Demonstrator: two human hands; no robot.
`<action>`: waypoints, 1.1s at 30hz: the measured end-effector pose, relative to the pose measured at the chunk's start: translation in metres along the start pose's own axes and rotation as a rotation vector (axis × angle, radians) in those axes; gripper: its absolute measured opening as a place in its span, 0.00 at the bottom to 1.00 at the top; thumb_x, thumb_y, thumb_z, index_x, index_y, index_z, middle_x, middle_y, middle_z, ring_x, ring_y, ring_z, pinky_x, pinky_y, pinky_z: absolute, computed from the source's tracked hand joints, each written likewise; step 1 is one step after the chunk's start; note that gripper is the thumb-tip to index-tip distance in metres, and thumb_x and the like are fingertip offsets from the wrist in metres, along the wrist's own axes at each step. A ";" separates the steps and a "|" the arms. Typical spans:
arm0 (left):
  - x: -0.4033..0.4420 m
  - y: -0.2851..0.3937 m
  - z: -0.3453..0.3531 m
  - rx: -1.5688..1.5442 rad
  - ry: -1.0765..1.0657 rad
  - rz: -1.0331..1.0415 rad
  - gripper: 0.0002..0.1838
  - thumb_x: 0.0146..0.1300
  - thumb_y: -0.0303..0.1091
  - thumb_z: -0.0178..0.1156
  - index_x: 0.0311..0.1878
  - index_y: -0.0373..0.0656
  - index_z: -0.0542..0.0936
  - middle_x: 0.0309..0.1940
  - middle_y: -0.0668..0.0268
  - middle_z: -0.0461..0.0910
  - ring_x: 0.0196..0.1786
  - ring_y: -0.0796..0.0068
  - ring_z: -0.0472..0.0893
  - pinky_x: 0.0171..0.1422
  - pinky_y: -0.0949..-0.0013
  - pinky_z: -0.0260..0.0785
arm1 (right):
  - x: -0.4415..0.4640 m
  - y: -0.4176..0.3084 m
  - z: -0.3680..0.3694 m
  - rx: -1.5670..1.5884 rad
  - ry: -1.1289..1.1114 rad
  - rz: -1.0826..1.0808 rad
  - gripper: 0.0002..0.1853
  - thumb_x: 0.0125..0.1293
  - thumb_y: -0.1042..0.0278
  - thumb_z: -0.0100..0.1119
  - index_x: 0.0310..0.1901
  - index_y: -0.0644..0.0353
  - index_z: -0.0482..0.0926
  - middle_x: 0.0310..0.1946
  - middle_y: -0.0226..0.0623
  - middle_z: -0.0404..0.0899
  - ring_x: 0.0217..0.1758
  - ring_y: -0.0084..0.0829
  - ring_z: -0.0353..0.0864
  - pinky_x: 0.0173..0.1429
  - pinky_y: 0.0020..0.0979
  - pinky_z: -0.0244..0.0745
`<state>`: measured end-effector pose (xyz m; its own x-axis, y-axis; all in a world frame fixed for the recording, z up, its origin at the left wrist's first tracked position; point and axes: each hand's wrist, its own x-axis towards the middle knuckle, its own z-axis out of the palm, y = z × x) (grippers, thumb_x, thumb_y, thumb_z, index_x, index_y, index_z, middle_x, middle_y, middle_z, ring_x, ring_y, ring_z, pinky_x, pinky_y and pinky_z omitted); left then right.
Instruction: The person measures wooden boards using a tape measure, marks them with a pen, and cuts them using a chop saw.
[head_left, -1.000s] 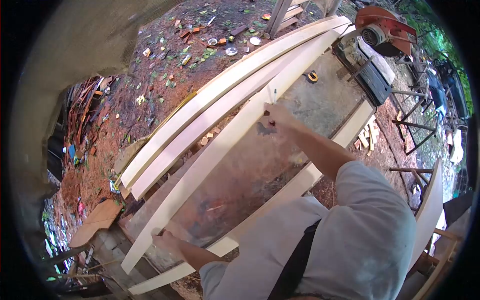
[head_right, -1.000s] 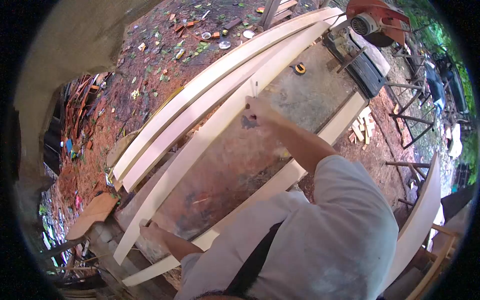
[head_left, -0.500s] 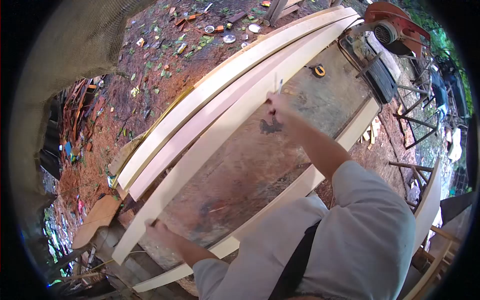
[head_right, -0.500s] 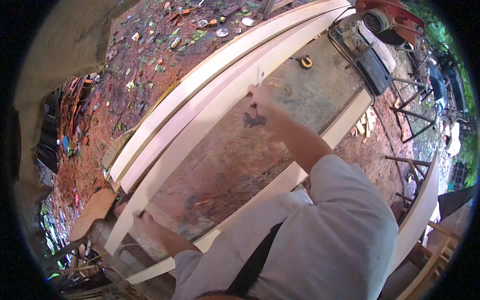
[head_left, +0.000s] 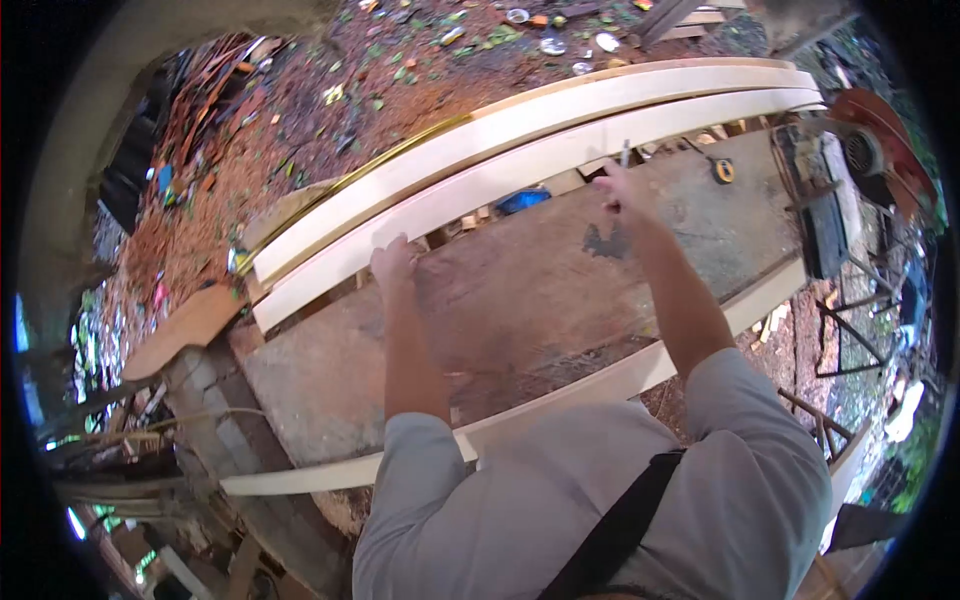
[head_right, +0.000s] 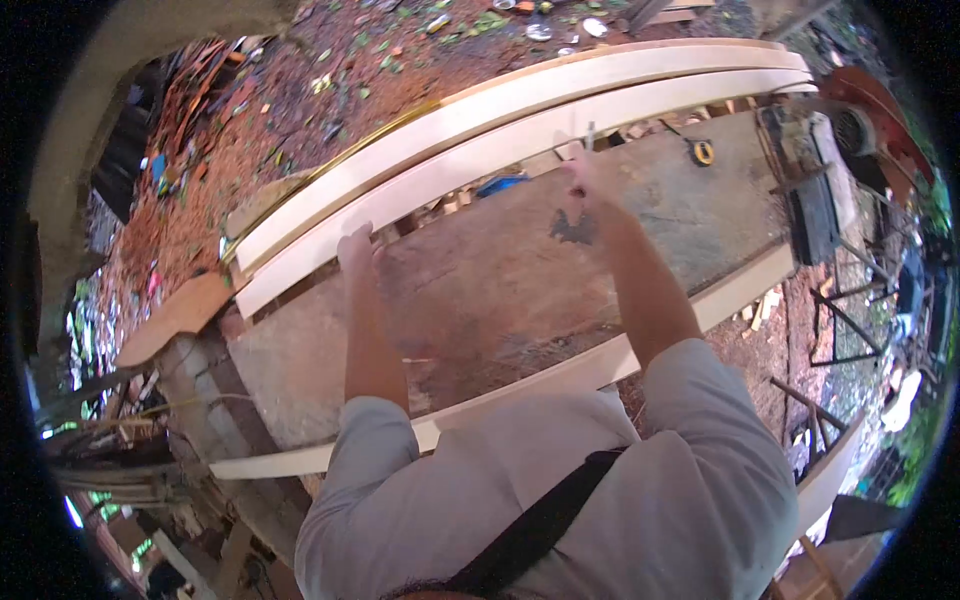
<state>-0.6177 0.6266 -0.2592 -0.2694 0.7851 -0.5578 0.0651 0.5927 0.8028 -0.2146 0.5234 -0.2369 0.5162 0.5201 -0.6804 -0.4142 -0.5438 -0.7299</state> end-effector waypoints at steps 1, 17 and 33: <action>0.003 0.006 -0.002 -0.068 0.060 -0.080 0.16 0.66 0.28 0.56 0.53 0.28 0.72 0.48 0.47 0.78 0.46 0.54 0.83 0.48 0.60 0.80 | 0.006 0.002 0.000 0.048 0.044 -0.017 0.23 0.71 0.46 0.56 0.47 0.63 0.79 0.28 0.34 0.80 0.17 0.20 0.60 0.24 0.31 0.68; 0.000 0.028 0.044 0.364 -0.291 0.161 0.15 0.68 0.37 0.59 0.34 0.32 0.75 0.24 0.52 0.81 0.23 0.66 0.81 0.26 0.63 0.72 | 0.014 0.004 -0.026 -0.051 -0.169 -0.050 0.19 0.72 0.48 0.55 0.49 0.57 0.77 0.27 0.29 0.74 0.17 0.17 0.60 0.19 0.25 0.63; -0.270 -0.188 -0.056 0.866 -1.080 0.988 0.29 0.46 0.50 0.74 0.45 0.38 0.83 0.51 0.55 0.76 0.57 0.51 0.75 0.59 0.50 0.70 | -0.240 0.168 -0.218 -0.531 0.677 -0.443 0.16 0.65 0.59 0.60 0.51 0.58 0.80 0.34 0.51 0.84 0.41 0.51 0.85 0.48 0.45 0.77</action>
<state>-0.6109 0.2930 -0.2475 0.8958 0.4267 -0.1249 0.3594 -0.5297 0.7683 -0.2446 0.1640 -0.1823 0.9355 0.3503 -0.0472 0.2290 -0.7025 -0.6739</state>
